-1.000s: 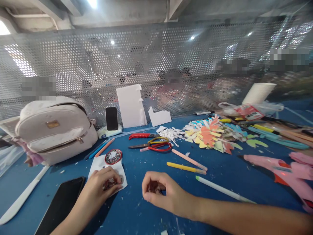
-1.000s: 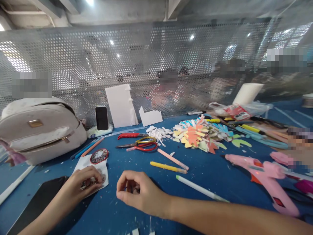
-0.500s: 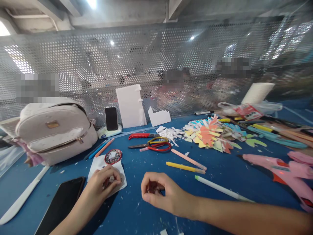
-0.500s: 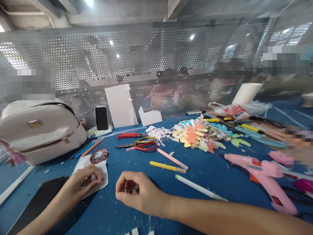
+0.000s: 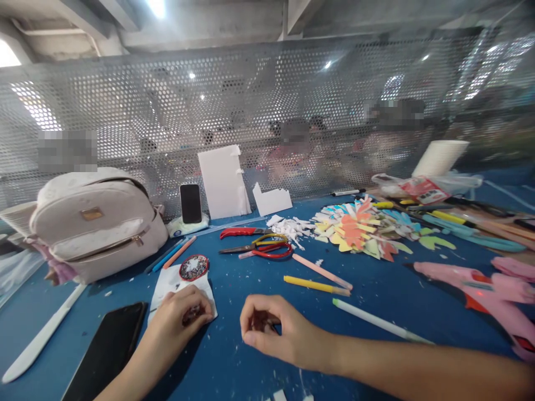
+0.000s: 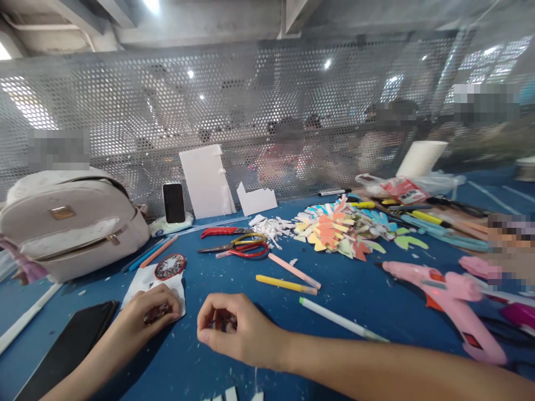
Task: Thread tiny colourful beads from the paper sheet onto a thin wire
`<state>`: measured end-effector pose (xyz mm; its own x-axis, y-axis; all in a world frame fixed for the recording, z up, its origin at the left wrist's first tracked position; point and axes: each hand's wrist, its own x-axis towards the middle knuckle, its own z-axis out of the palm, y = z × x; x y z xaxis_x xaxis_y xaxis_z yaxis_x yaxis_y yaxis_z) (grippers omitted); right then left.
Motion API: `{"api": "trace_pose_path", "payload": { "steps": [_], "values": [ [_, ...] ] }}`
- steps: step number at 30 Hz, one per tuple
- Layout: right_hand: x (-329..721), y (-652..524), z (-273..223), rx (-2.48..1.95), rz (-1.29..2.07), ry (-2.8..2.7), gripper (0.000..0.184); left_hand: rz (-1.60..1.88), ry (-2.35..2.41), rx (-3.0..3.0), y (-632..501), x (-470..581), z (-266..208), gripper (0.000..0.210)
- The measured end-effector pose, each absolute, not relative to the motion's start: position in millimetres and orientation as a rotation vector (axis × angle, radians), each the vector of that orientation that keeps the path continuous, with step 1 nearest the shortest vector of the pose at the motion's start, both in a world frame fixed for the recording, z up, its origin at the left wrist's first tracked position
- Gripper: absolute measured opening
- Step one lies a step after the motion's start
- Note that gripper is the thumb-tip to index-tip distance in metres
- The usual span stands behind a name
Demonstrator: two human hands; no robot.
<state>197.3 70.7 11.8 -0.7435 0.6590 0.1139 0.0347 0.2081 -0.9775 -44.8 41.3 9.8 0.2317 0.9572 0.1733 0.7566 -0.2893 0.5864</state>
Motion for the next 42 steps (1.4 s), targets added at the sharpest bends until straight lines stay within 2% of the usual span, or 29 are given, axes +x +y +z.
{"api": "trace_pose_path", "payload": {
  "steps": [15,22,34,42],
  "values": [
    [197.2,70.5,9.9,-0.657,1.572,-1.983,0.011,0.525,1.783,2.246,33.3,-38.2,-0.4,0.017],
    [197.2,69.5,13.1,-0.671,1.573,-1.979,0.011,0.622,1.687,2.206,33.9,-43.4,-2.7,0.021],
    [197.2,70.4,13.0,-0.676,1.590,-1.979,0.010,0.626,1.673,2.207,38.1,-49.9,-4.6,0.013],
    [197.6,70.8,11.7,-0.670,1.580,-1.980,0.010,0.799,1.662,2.295,33.5,-48.4,4.3,0.012]
  ]
}}
